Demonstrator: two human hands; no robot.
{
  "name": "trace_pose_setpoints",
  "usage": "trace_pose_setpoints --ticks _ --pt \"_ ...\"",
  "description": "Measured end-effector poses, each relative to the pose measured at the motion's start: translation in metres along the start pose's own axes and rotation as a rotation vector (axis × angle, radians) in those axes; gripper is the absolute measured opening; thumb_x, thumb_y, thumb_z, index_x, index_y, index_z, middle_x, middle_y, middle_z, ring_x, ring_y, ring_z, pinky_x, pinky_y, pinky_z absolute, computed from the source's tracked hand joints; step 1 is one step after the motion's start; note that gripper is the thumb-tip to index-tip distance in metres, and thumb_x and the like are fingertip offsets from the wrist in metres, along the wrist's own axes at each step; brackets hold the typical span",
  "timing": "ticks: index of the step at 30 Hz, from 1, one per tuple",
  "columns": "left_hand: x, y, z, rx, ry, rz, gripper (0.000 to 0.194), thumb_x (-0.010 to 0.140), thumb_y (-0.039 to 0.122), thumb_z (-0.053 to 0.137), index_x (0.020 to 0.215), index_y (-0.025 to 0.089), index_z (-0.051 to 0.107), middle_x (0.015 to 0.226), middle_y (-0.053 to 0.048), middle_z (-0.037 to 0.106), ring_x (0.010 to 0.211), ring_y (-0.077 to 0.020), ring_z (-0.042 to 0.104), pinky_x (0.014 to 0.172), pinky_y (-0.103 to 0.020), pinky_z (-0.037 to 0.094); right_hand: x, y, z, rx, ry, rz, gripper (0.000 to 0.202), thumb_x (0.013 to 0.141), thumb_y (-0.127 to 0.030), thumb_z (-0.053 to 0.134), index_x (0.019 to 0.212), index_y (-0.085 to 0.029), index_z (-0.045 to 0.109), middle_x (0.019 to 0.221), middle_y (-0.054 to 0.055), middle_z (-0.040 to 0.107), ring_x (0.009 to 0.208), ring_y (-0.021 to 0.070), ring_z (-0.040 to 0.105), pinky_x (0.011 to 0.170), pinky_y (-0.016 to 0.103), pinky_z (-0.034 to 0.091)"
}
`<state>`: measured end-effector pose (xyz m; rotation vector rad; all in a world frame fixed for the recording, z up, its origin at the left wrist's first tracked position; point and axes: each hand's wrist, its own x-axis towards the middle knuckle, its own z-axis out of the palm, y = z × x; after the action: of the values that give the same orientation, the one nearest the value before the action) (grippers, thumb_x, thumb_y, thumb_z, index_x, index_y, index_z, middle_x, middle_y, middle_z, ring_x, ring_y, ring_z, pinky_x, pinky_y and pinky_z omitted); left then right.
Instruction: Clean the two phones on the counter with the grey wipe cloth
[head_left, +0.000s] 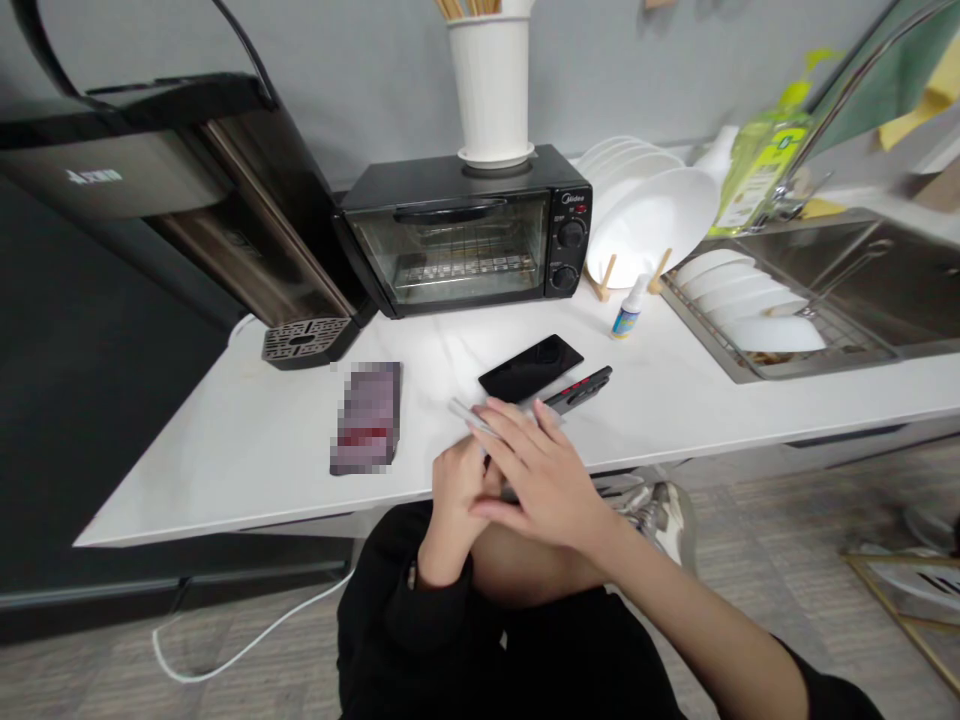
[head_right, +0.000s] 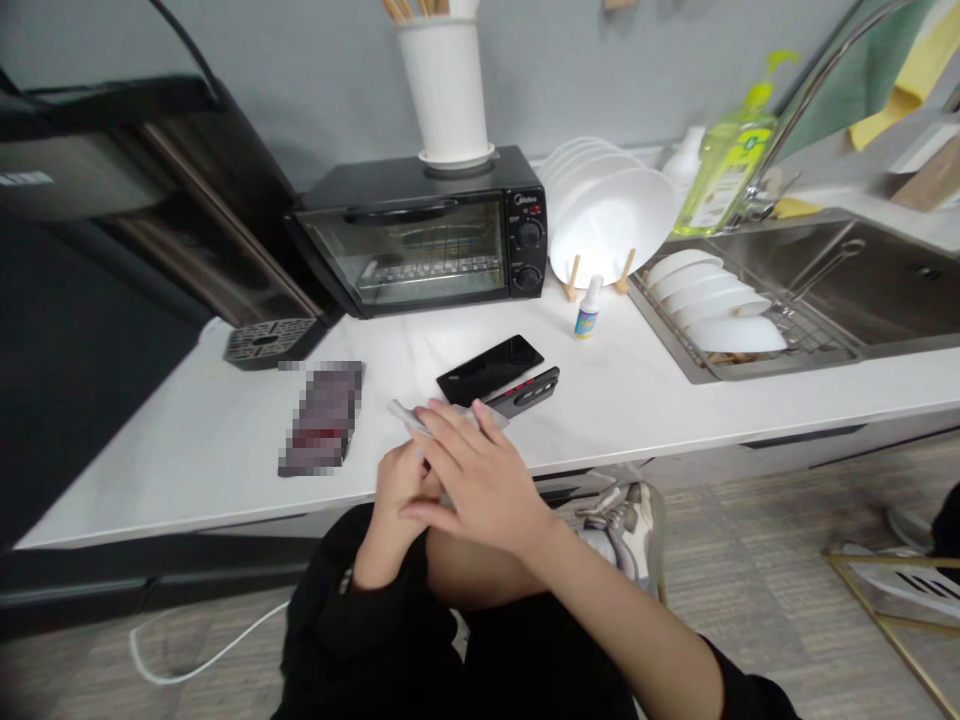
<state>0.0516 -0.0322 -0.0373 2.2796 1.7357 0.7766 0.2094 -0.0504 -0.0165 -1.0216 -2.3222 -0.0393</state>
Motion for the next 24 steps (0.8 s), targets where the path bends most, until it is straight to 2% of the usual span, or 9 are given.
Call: trace_pose_setpoints --ticks 3,6,9,11,14,16,19,21,24 --pt "-0.001 0.006 -0.005 -0.074 -0.002 0.035 0.023 0.103 0.031 0.054 0.113 0.02 0.071 0.087 -0.006 0.08 0.069 -0.0204 0.072 0.066 -0.028 0.046 -0.008 0.042 -0.014 -0.063 0.045 0.111 0.079 0.105 -0.065 0.041 0.164 -0.015 0.031 0.161 0.017 0.051 0.156 0.031 0.038 0.131 0.058 0.018" --pt "-0.001 0.013 -0.01 -0.108 0.004 0.025 0.022 0.105 0.036 0.056 0.113 0.022 0.071 0.084 -0.003 0.079 0.068 -0.0184 0.071 0.066 -0.026 0.044 -0.014 0.081 -0.026 -0.126 0.156 0.29 0.073 0.106 -0.063 0.039 0.16 -0.014 0.037 0.155 0.02 0.055 0.153 0.0343 0.042 0.128 0.063 0.023" --pt "-0.001 0.012 -0.009 -0.112 0.005 0.032 0.022 0.105 0.035 0.056 0.112 0.022 0.071 0.086 -0.003 0.079 0.069 -0.0186 0.071 0.065 -0.026 0.042 -0.011 0.066 -0.017 -0.126 0.189 0.318 0.077 0.104 -0.066 0.04 0.154 -0.008 0.041 0.155 0.025 0.052 0.157 0.0393 0.032 0.127 0.066 0.025" --pt "-0.001 0.008 -0.006 -0.101 -0.003 0.042 0.02 0.103 0.031 0.055 0.109 0.02 0.071 0.085 -0.004 0.079 0.069 -0.0195 0.071 0.065 -0.027 0.043 -0.006 0.034 -0.004 -0.096 0.149 0.228 0.083 0.101 -0.069 0.043 0.153 -0.004 0.042 0.157 0.026 0.049 0.159 0.0405 0.026 0.128 0.065 0.022" --pt "0.0 0.003 -0.004 -0.034 -0.006 0.037 0.019 0.098 0.023 0.054 0.092 0.019 0.071 0.076 -0.005 0.076 0.063 -0.0211 0.069 0.061 -0.029 0.042 0.0 0.004 0.006 -0.043 0.065 0.062 0.079 0.103 -0.066 0.042 0.154 -0.006 0.042 0.158 0.022 0.051 0.157 0.0345 0.033 0.131 0.057 0.023" --pt "0.001 0.004 -0.005 -0.037 -0.008 0.038 0.018 0.099 0.024 0.054 0.095 0.019 0.071 0.078 -0.005 0.077 0.066 -0.0214 0.07 0.063 -0.028 0.043 -0.002 0.015 0.001 -0.059 0.07 0.055 0.077 0.104 -0.064 0.041 0.156 -0.008 0.04 0.155 0.021 0.054 0.153 0.0327 0.04 0.13 0.055 0.025" --pt "0.0 0.01 -0.009 -0.096 -0.009 0.026 0.021 0.103 0.033 0.055 0.112 0.022 0.071 0.086 -0.004 0.079 0.073 -0.0199 0.072 0.066 -0.027 0.044 -0.008 0.057 -0.013 -0.129 0.149 0.207 0.069 0.105 -0.063 0.041 0.148 -0.01 0.047 0.146 0.022 0.06 0.144 0.0351 0.049 0.127 0.061 0.027" --pt "0.0 0.014 -0.009 -0.1 -0.002 0.006 0.022 0.104 0.035 0.055 0.112 0.022 0.071 0.084 -0.003 0.078 0.07 -0.0188 0.071 0.064 -0.026 0.042 -0.008 0.072 -0.018 -0.151 0.196 0.309 0.065 0.104 -0.064 0.041 0.14 -0.011 0.052 0.142 0.024 0.061 0.145 0.038 0.047 0.126 0.065 0.027" --pt "0.0 0.011 -0.006 -0.106 0.002 0.026 0.022 0.104 0.033 0.053 0.111 0.022 0.07 0.086 -0.004 0.078 0.071 -0.0193 0.071 0.065 -0.027 0.043 0.0 0.049 -0.008 -0.103 0.201 0.291 0.074 0.1 -0.071 0.043 0.136 -0.007 0.053 0.145 0.027 0.057 0.153 0.0421 0.034 0.126 0.068 0.024"
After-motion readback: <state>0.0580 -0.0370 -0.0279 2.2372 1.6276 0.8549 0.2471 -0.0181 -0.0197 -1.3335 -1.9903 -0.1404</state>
